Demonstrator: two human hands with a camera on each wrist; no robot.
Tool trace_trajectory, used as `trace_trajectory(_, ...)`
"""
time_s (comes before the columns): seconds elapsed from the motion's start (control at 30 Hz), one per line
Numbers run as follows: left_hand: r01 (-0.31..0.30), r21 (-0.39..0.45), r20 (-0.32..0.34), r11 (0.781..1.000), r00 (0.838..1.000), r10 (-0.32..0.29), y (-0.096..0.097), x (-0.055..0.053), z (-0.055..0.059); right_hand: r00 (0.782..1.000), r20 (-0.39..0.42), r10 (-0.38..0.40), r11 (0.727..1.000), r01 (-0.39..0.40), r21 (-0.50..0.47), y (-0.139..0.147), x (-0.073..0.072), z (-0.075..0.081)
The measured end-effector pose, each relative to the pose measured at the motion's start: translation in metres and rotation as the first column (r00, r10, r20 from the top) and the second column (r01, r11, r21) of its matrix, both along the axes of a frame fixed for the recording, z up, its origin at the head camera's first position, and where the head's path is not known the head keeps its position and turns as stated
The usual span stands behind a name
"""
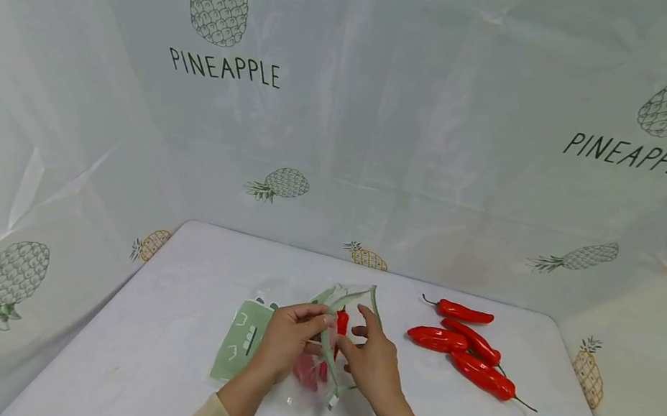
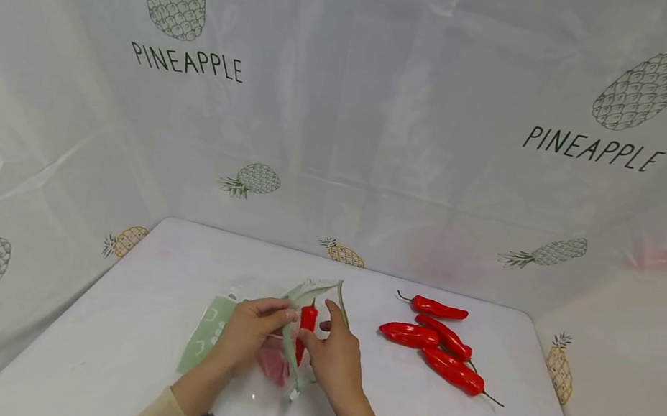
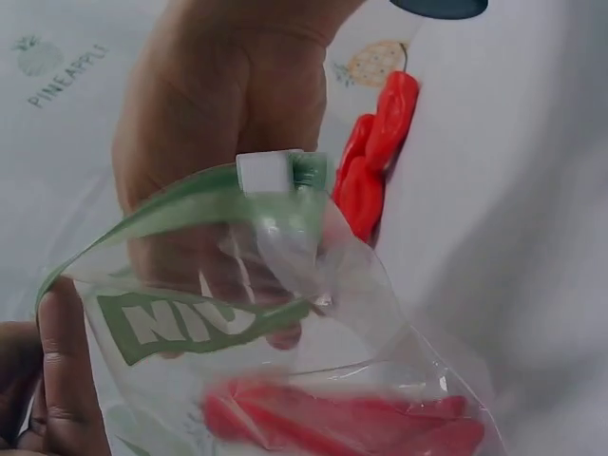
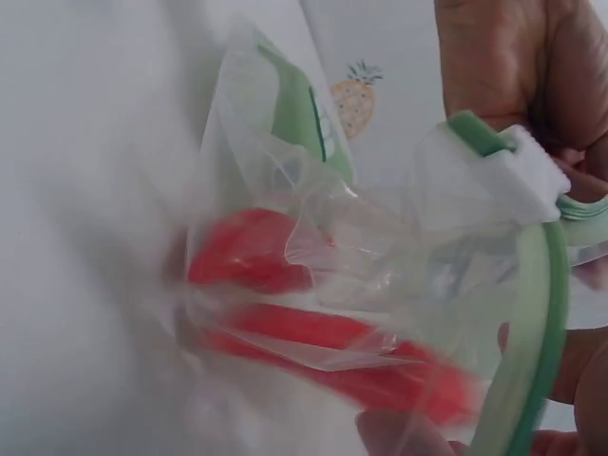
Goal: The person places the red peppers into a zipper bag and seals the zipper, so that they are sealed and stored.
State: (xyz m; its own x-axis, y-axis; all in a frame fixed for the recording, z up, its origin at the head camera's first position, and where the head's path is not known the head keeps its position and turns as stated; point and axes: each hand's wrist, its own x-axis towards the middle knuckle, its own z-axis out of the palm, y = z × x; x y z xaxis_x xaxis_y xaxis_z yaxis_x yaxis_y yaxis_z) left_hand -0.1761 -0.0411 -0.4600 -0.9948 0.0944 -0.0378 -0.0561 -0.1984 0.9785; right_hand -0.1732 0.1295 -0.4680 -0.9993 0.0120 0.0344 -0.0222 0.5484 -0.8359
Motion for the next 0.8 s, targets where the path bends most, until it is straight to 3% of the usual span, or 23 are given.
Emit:
trace_trajectory(0.17, -0.023, -0.003, 0.004, 1.000, 1.000, 0.023, -0.002, 0.000, 0.001, 1.000, -0.011, 0.012, 1.000, -0.012, 0.017, -0.001, 0.002, 0.000)
trace_trajectory(0.43, -0.070, -0.124, -0.043, 0.990, 0.997, 0.065, -0.002, 0.001, -0.001, 0.996, -0.077, 0.041, 0.998, -0.044, -0.039, 0.001, 0.004, -0.004)
trace_trajectory(0.63, -0.071, -0.199, -0.088, 0.977, 0.995, 0.055, -0.002, -0.001, -0.007, 0.991, -0.130, 0.031, 0.994, -0.044, -0.096, 0.005, 0.005, -0.004)
trace_trajectory(0.8, -0.051, -0.261, -0.089, 0.964, 0.996, 0.029, 0.001, 0.002, -0.011, 0.988, -0.150, 0.025, 0.993, -0.042, -0.111, 0.008, 0.006, -0.002)
